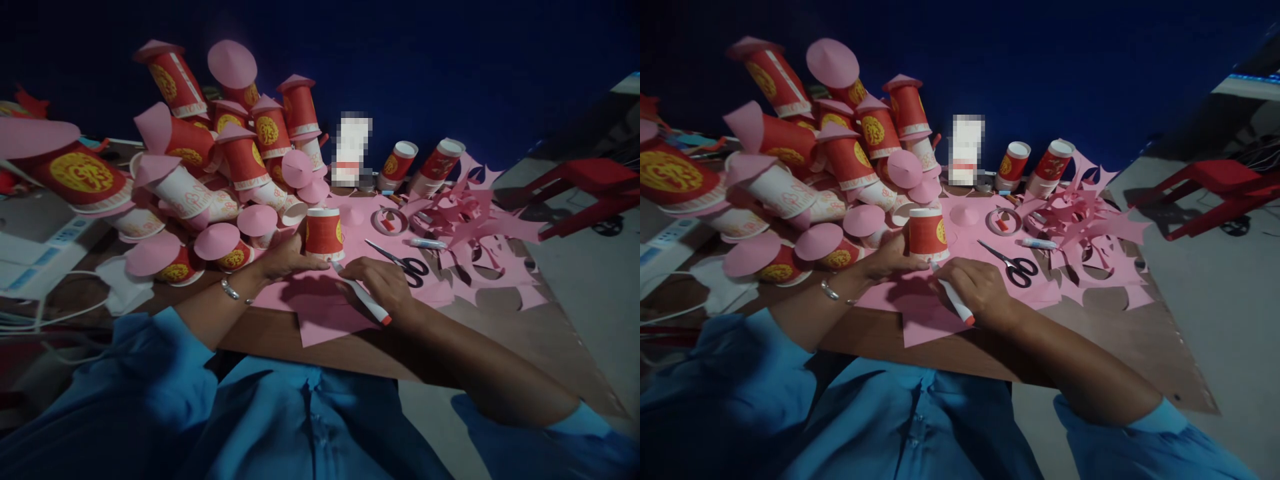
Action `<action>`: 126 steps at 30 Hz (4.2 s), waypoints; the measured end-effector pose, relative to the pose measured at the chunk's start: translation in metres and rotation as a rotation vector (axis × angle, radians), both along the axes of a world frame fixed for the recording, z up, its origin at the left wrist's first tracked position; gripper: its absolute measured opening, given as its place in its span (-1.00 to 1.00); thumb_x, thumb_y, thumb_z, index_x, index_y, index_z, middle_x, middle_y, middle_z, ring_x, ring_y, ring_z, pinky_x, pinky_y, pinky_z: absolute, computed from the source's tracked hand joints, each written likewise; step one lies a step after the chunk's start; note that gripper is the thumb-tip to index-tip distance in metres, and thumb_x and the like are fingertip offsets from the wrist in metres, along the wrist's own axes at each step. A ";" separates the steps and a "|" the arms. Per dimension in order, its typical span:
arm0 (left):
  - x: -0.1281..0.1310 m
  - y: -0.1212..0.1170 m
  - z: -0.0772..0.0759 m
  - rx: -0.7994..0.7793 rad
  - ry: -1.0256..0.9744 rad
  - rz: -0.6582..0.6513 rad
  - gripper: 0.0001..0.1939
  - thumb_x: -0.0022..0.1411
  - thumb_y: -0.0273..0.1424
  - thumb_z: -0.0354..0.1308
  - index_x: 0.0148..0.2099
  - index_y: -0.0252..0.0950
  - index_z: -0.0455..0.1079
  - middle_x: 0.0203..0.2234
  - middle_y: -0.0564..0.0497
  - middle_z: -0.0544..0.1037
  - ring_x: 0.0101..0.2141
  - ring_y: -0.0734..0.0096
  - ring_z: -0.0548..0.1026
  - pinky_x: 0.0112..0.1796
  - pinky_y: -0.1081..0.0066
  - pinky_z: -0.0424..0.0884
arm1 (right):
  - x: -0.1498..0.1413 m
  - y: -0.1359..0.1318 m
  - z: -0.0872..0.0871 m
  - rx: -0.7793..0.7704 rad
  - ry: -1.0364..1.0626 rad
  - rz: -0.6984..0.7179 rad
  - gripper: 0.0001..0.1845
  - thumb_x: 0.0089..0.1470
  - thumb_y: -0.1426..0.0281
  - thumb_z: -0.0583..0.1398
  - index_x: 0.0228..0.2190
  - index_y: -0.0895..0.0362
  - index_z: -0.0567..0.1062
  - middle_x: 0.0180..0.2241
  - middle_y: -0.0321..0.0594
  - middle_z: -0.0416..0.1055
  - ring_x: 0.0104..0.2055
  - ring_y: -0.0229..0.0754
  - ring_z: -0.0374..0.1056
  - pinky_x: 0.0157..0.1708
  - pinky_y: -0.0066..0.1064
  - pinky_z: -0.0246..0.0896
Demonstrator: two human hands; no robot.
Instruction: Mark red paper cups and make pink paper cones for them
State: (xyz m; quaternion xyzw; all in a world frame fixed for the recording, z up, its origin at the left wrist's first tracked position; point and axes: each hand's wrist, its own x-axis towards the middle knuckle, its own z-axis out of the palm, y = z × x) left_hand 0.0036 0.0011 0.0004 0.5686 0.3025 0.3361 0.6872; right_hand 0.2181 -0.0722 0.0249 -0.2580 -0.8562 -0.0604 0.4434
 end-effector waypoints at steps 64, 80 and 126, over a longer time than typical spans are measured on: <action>-0.003 0.004 -0.006 -0.007 -0.074 0.010 0.08 -0.07 -0.33 0.56 0.43 -0.14 0.13 0.17 -0.23 0.51 0.21 -0.14 0.47 0.17 -0.05 0.40 | 0.009 0.006 -0.013 -0.019 0.079 -0.063 -0.63 0.30 0.45 0.27 0.11 0.09 0.43 -0.17 -0.07 0.66 -0.18 -0.11 0.64 -0.22 -0.35 0.56; 0.000 -0.001 0.002 -0.049 -0.017 0.036 0.07 -0.12 -0.36 0.58 0.38 -0.20 0.14 0.13 -0.23 0.56 0.21 -0.16 0.49 0.16 -0.04 0.46 | 0.001 0.002 -0.006 0.007 0.089 -0.012 -0.86 0.27 0.49 0.25 -0.15 0.08 0.45 -0.43 -0.26 0.55 -0.43 -0.20 0.51 -0.43 -0.41 0.40; -0.003 0.002 -0.001 -0.039 -0.028 -0.016 0.00 -0.08 -0.33 0.58 0.35 -0.24 0.19 0.05 -0.20 0.61 0.12 -0.08 0.55 0.09 0.05 0.48 | 0.002 0.002 0.000 0.041 0.072 -0.024 -0.87 0.24 0.55 0.26 -0.19 0.12 0.45 -0.44 -0.23 0.54 -0.43 -0.20 0.51 -0.43 -0.43 0.40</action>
